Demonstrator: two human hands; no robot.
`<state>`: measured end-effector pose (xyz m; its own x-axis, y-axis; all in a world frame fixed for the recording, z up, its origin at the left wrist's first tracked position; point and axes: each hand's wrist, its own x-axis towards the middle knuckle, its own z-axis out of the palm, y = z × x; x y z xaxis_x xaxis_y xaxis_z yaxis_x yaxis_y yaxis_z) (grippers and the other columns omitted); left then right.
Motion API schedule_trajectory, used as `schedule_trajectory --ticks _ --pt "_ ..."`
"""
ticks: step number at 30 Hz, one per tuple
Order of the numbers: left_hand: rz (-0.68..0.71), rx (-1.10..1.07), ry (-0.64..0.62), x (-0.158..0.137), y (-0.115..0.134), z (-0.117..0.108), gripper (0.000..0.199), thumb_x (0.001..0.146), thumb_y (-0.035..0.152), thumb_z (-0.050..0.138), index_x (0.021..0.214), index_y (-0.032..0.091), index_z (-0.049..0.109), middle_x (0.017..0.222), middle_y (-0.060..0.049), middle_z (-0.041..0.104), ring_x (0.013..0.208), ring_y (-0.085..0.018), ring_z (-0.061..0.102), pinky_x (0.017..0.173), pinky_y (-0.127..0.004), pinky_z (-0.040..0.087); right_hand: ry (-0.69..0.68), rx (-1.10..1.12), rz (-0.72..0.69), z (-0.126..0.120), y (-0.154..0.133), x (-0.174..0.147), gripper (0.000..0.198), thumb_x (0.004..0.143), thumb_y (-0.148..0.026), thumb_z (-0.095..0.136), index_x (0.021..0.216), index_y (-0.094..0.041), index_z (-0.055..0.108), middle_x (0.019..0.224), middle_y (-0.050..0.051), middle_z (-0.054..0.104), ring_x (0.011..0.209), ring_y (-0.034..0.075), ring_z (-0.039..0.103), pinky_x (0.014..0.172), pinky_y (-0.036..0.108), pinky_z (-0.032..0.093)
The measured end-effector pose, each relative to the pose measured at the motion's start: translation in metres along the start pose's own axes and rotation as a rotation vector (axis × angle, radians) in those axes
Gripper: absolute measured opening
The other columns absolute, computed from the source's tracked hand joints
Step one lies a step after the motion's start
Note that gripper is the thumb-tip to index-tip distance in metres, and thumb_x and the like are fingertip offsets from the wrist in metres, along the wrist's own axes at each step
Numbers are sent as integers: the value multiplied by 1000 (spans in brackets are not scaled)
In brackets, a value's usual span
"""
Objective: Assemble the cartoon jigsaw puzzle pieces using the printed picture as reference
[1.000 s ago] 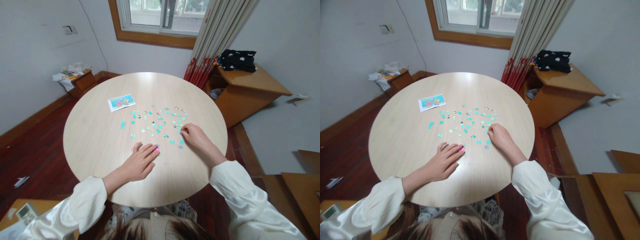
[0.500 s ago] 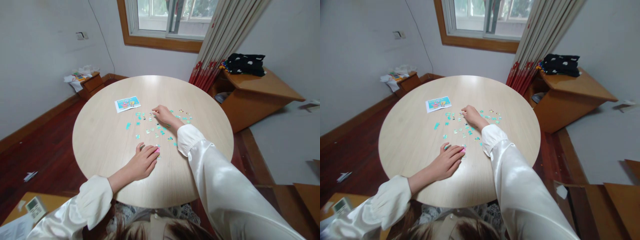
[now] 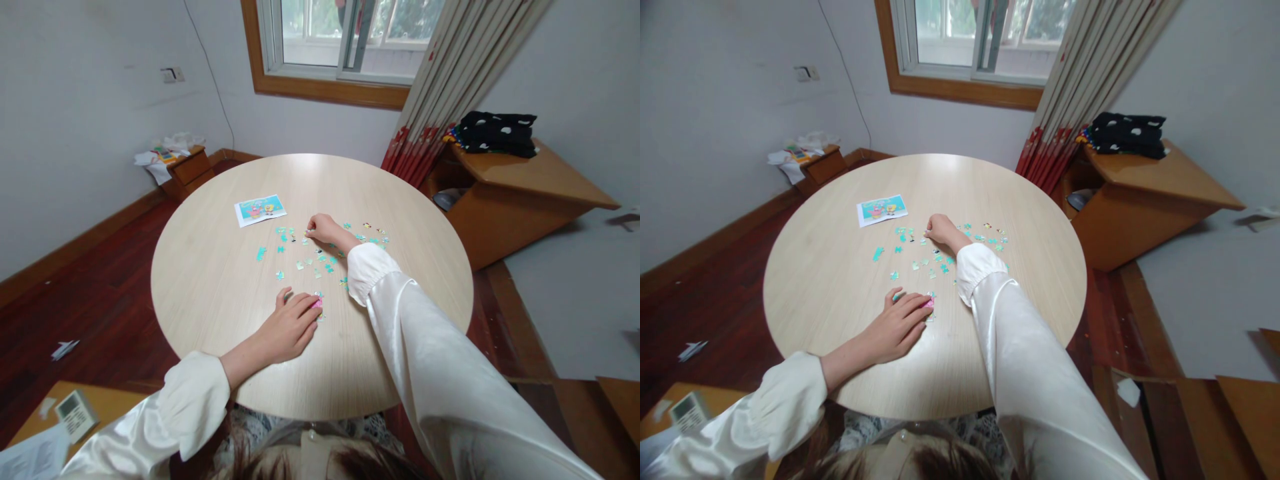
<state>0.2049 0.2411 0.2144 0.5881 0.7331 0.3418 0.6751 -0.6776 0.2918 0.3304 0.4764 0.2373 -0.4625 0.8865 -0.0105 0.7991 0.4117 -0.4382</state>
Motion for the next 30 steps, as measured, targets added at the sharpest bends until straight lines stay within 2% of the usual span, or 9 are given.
schedule_trajectory --ticks 6,11,14,17,21,24,27,30 --pt "-8 5 -6 0 0 0 29 95 20 38 114 17 59 120 -13 63 113 -25 54 104 -51 21 -19 88 -4 -4 -4 -15 5 76 -16 70 75 -13 66 81 8 69 75 15 59 69 26 41" --pt "-5 19 24 -2 -1 2 29 95 20 37 112 17 60 118 -13 64 111 -25 55 104 -52 19 -42 198 5 -10 -1 -39 13 79 -19 64 68 -14 61 67 4 64 63 12 55 60 25 40" --pt "-2 16 54 -3 -3 4 27 96 19 38 111 17 61 116 -11 66 110 -24 56 103 -51 19 -81 451 26 -15 5 -64 16 79 -22 63 65 -16 58 62 1 60 59 11 52 59 25 39" --pt "-11 2 108 -2 -5 3 23 96 19 41 107 20 62 114 -8 68 108 -23 57 102 -50 18 -86 666 8 -18 9 -98 22 72 -32 70 62 -17 57 59 -2 56 58 10 49 60 26 38" --pt "-166 -15 239 8 -8 -7 16 95 23 47 94 22 63 99 -3 72 100 -23 59 96 -47 21 -122 818 55 -19 5 -142 34 65 -47 73 62 -17 59 58 -3 53 56 10 46 57 27 36" --pt "-286 -54 249 20 -10 -14 11 92 26 54 96 23 64 95 -3 72 96 -23 59 88 -43 26 -153 868 98 -19 -3 -165 38 62 -51 74 63 -16 59 58 -3 51 55 9 43 54 26 32" --pt "-307 -125 231 28 -8 -15 14 89 27 61 101 24 65 96 -2 72 94 -22 58 85 -40 27 -175 907 106 -18 -12 -177 41 60 -55 74 60 -17 59 59 -3 51 56 9 42 55 27 31" --pt "-286 -175 244 31 -2 -13 10 89 25 60 96 24 68 89 0 72 89 -21 58 84 -40 26 -197 929 105 -16 -18 -184 43 60 -56 74 59 -17 58 57 -4 48 56 9 40 56 27 30"
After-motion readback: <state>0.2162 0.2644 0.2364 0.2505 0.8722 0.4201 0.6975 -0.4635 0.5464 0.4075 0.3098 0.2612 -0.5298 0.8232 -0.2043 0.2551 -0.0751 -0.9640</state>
